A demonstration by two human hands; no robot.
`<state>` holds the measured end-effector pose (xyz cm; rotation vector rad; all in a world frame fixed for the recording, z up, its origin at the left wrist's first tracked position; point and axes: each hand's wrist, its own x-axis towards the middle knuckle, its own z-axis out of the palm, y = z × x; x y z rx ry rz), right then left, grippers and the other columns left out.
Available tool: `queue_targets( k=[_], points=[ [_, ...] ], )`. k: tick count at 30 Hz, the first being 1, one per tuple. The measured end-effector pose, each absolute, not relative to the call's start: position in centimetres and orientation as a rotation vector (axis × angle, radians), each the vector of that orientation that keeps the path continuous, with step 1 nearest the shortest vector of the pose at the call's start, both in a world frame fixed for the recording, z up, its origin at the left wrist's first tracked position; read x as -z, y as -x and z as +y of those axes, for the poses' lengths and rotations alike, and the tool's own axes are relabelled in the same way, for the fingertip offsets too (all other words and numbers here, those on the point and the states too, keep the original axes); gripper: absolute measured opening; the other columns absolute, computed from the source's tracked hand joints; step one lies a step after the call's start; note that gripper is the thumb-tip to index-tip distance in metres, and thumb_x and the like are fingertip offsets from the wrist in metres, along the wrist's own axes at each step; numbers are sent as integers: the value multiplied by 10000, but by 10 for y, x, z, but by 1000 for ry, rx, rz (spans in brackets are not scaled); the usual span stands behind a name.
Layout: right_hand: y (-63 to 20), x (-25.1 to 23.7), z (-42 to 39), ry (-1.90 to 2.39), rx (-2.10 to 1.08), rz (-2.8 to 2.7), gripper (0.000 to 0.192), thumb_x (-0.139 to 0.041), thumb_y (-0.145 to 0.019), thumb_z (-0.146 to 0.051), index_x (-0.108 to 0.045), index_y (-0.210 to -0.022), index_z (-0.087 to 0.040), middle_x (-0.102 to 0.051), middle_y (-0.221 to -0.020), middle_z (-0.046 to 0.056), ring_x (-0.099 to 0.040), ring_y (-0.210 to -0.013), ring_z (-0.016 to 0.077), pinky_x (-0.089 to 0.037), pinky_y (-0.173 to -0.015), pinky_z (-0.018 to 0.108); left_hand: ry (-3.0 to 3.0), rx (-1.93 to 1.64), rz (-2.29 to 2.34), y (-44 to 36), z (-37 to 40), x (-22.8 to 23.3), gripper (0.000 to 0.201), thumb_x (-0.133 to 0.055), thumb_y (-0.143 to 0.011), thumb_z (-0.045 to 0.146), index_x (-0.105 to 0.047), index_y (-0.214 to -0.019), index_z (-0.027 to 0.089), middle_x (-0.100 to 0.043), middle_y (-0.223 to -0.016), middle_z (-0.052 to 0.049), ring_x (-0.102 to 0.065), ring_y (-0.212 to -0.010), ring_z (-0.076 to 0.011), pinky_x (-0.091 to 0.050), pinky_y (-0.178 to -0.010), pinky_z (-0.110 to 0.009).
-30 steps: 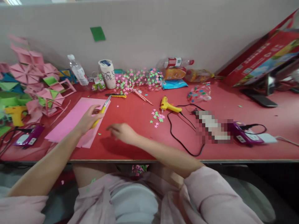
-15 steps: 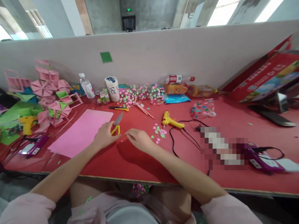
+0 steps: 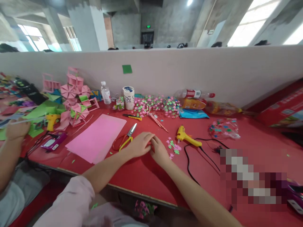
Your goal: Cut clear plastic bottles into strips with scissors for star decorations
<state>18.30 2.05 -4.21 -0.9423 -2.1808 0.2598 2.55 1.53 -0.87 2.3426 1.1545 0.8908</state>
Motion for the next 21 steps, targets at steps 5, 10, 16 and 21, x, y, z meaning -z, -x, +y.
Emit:
queue_targets(
  k=[5,10,16,21],
  points=[
    [-188,43,20,873,-199,-2304,443,-429,-693,-17,-613,-1064,-176,-682,-983,109,-654,-933,226,-565,-810,381,-2167,-926,1102,-23,9,23,388,-506,-796,173,-571,-1179,188,-648,-1155,-120,-592,-1096,-249,-454,-997,-431],
    [-184,33,8,795,88,-2205,569,-460,-823,-100,-431,-1384,-187,-574,-1303,177,-526,-1241,296,-496,-951,512,-1688,-1153,974,-24,10,14,588,-619,-754,240,-468,-1323,231,-536,-1353,-125,-507,-1245,-255,-413,-1046,-434],
    [-184,20,3,619,361,-2395,607,-545,-888,-358,-356,-1457,-264,-468,-1449,146,-349,-1394,329,-306,-1095,598,-758,-811,607,-26,1,-1,460,-507,-802,421,-584,-1198,200,-639,-1231,-123,-590,-1135,-254,-466,-880,-377],
    [-190,14,16,928,291,-2257,451,-488,-922,-296,-492,-1365,-214,-535,-1389,161,-434,-1335,307,-290,-1090,615,-793,-1177,511,-7,9,-15,433,-503,-784,448,-591,-1113,179,-659,-1170,-128,-627,-1023,-230,-477,-829,-352]
  ],
)
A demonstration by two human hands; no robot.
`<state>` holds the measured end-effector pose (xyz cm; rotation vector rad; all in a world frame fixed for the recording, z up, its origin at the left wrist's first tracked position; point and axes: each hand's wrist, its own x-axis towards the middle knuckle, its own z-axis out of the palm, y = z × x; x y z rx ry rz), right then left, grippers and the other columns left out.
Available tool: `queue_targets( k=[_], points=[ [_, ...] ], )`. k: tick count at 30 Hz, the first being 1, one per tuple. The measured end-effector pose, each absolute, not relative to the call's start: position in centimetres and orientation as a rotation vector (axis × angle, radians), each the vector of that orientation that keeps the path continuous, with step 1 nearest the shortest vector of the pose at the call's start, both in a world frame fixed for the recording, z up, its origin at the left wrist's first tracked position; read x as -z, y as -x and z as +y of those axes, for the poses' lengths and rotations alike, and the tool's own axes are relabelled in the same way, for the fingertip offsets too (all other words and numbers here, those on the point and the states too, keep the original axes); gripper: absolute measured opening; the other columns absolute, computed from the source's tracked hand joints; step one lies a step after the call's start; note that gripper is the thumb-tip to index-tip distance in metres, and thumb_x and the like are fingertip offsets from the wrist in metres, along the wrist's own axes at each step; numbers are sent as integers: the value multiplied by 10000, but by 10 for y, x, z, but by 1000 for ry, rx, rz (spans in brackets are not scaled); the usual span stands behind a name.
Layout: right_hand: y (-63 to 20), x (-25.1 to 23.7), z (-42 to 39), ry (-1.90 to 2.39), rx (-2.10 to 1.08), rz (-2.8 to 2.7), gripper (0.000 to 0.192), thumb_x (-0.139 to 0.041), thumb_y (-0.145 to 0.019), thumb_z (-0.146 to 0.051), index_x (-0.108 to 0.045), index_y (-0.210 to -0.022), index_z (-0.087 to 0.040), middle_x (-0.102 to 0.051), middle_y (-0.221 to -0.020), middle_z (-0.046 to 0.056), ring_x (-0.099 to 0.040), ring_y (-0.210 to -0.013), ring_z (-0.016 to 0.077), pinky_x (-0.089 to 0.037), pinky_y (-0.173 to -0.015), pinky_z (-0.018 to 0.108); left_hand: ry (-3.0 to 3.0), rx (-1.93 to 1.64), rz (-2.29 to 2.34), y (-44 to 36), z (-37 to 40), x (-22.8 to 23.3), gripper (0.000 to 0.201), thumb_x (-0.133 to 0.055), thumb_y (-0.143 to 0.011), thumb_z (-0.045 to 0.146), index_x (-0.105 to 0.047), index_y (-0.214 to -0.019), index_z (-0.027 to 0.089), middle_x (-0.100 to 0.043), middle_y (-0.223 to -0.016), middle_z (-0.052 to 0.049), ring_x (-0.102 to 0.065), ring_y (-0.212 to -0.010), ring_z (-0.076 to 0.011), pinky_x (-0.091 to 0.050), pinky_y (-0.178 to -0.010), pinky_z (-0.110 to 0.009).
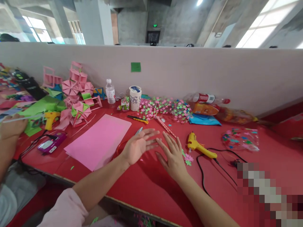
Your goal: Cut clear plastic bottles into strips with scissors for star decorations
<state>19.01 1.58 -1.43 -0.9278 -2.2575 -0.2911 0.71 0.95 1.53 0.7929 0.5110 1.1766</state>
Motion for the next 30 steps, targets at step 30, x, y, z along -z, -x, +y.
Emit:
queue_targets(
  k=[30],
  points=[
    [-192,36,3,815,102,-2409,234,-427,-893,-107,-616,-1028,-138,-632,-625,26,-550,-565,148,-390,-585,276,-2352,-604,1647,45,-12,36,495,-534,-861,382,-488,-1342,273,-395,-1489,-111,-377,-1381,-299,-353,-1117,-518]
  ],
)
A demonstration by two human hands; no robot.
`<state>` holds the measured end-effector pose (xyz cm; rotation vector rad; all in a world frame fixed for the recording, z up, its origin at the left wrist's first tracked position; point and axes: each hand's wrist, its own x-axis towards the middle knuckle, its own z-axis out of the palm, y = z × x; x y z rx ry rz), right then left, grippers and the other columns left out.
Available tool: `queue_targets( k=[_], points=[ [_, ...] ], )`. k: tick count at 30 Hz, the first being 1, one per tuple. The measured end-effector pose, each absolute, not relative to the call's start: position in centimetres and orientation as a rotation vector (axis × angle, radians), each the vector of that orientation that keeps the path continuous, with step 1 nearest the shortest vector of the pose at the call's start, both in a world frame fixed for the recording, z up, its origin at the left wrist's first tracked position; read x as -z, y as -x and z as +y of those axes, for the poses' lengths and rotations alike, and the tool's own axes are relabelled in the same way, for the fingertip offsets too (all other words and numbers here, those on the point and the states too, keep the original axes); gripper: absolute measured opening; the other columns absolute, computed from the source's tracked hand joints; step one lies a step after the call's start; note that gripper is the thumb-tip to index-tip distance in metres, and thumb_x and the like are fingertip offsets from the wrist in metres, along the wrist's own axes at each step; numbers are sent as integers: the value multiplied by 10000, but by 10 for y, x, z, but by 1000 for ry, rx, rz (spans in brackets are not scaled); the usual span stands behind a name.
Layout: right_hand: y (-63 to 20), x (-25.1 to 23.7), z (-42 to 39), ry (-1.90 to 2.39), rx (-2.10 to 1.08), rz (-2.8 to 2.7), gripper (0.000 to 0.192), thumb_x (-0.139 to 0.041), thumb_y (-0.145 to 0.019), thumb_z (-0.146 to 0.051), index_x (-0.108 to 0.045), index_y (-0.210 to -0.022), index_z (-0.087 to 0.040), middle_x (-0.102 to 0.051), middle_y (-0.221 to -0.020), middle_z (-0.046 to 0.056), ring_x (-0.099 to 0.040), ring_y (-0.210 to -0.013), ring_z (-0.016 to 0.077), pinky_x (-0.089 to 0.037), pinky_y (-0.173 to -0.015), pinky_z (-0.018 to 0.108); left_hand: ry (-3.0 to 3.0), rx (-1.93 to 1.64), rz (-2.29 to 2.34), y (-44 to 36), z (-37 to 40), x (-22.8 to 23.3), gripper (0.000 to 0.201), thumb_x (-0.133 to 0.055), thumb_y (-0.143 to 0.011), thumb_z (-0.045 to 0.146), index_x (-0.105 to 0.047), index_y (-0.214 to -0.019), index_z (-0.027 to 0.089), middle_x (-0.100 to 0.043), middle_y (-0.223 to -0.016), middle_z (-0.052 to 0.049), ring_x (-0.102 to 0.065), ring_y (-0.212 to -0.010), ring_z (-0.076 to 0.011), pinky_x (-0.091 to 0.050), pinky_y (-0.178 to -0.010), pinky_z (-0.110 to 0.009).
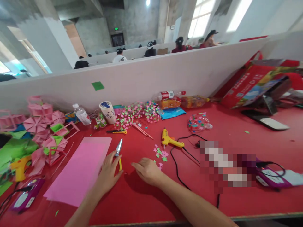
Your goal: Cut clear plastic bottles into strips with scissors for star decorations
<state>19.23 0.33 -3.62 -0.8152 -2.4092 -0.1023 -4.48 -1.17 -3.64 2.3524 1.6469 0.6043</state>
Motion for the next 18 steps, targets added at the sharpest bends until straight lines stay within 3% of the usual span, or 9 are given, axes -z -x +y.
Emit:
queue_targets(
  k=[7,18],
  points=[
    [-192,43,4,819,21,-2374,239,-441,-889,-108,-611,-1053,-143,-652,-641,19,-564,-575,144,-412,-631,274,-2336,-708,1789,59,-23,83,514,-492,-881,388,-447,-1362,214,-510,-1375,-123,-484,-1288,-276,-429,-1065,-505],
    [-190,42,4,820,-71,-2396,244,-460,-894,-119,-633,-1062,-153,-681,-688,37,-582,-601,142,-397,-626,273,-2366,-780,1847,40,-26,72,453,-528,-859,301,-493,-1300,204,-475,-1374,-143,-464,-1287,-299,-452,-1024,-514]
  ],
)
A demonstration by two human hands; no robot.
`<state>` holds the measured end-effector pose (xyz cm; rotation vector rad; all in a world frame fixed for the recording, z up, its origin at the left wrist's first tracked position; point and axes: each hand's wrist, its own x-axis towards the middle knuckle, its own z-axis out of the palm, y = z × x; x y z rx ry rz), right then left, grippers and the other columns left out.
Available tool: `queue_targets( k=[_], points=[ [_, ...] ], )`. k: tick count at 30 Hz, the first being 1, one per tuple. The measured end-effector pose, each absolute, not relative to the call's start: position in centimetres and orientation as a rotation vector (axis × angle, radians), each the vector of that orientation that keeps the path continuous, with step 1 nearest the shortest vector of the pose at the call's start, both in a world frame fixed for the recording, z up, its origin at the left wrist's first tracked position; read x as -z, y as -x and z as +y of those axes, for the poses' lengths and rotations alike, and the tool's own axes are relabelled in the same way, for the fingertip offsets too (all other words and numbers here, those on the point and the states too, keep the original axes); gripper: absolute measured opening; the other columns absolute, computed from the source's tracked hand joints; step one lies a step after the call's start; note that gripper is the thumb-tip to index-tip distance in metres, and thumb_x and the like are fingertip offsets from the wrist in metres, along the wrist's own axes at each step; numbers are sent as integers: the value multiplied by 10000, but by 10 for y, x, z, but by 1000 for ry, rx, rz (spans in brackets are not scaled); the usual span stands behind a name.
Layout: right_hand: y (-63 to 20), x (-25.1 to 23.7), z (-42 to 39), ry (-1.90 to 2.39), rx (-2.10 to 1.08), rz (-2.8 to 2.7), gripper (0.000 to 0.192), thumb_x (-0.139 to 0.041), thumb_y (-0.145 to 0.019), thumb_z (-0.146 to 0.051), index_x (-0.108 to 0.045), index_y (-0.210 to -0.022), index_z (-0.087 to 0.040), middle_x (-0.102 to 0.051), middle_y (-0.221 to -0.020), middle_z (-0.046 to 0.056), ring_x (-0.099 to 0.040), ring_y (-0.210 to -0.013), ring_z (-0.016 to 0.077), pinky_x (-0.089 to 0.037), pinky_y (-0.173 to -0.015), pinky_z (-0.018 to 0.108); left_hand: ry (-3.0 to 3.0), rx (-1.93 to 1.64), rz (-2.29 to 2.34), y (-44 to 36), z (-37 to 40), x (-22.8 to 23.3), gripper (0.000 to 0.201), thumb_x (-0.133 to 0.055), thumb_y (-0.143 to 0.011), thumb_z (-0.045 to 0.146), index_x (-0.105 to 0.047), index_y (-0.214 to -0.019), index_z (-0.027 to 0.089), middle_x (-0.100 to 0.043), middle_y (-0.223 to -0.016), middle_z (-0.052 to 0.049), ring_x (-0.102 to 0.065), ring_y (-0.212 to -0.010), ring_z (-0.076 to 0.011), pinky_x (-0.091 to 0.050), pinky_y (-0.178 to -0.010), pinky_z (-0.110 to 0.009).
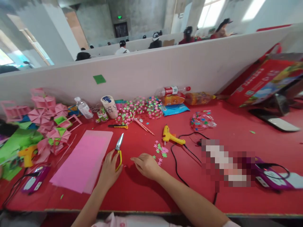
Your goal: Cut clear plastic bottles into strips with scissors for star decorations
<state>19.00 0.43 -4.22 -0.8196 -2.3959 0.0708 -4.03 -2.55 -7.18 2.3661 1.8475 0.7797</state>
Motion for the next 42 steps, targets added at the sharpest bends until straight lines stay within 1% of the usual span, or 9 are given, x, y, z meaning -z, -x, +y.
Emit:
queue_targets(
  k=[7,15,20,23,27,30,34,36,42],
  points=[
    [-192,43,7,842,-73,-2385,261,-424,-924,-133,-658,-1042,-143,-678,-679,48,-568,-587,142,-387,-608,263,-2282,-915,1944,27,-24,76,382,-485,-879,221,-521,-1258,203,-435,-1420,-146,-430,-1321,-276,-434,-1041,-484],
    [-197,43,11,870,-101,-2402,288,-416,-918,-132,-651,-1084,-151,-672,-691,56,-577,-634,157,-393,-620,261,-2187,-706,2095,26,-13,59,374,-529,-855,302,-584,-1207,190,-480,-1395,-155,-480,-1258,-309,-457,-971,-497],
    [-199,44,11,868,-53,-2427,273,-404,-905,-112,-642,-1031,-156,-653,-655,43,-557,-605,152,-364,-588,264,-2147,-554,1901,40,3,30,287,-583,-815,348,-657,-1060,217,-647,-1186,-99,-590,-1111,-269,-445,-974,-449],
    [-199,42,10,836,-24,-2423,259,-403,-912,-94,-627,-1027,-154,-653,-656,36,-538,-585,143,-349,-578,262,-2003,-678,1695,61,29,11,221,-540,-843,347,-668,-961,211,-701,-998,-60,-648,-932,-200,-492,-881,-346],
    [-197,38,7,755,27,-2404,248,-397,-925,-74,-623,-1003,-137,-616,-617,25,-505,-560,137,-321,-553,262,-1817,-1108,1789,106,96,-26,210,-598,-788,227,-628,-988,172,-684,-1046,-64,-636,-967,-198,-490,-901,-349],
    [-197,36,6,729,33,-2416,249,-397,-924,-70,-627,-990,-136,-593,-603,23,-494,-551,138,-318,-546,267,-1706,-1565,1879,142,160,-63,253,-679,-707,122,-577,-938,122,-632,-1164,-85,-549,-1150,-218,-425,-1015,-375],
    [-199,38,8,734,38,-2409,268,-397,-917,-67,-630,-1028,-139,-574,-590,20,-489,-543,144,-320,-540,277,-1606,-1668,1966,171,223,-102,277,-691,-708,84,-519,-924,66,-403,-1414,-187,-211,-1422,-337,-99,-1168,-523],
    [-201,39,10,747,36,-2403,275,-404,-912,-67,-629,-1053,-137,-575,-595,23,-494,-548,147,-328,-541,278,-1561,-1674,1966,177,239,-110,305,-704,-688,55,-507,-921,62,-352,-1434,-216,-141,-1438,-391,-76,-1150,-577],
    [-200,38,9,756,29,-2408,294,-407,-911,-67,-625,-1095,-136,-583,-612,23,-499,-560,144,-339,-549,276,-1570,-1726,1856,177,235,-105,211,-659,-719,-4,-507,-822,101,-542,-1090,-114,-471,-1257,-281,-272,-1125,-472]
  ],
)
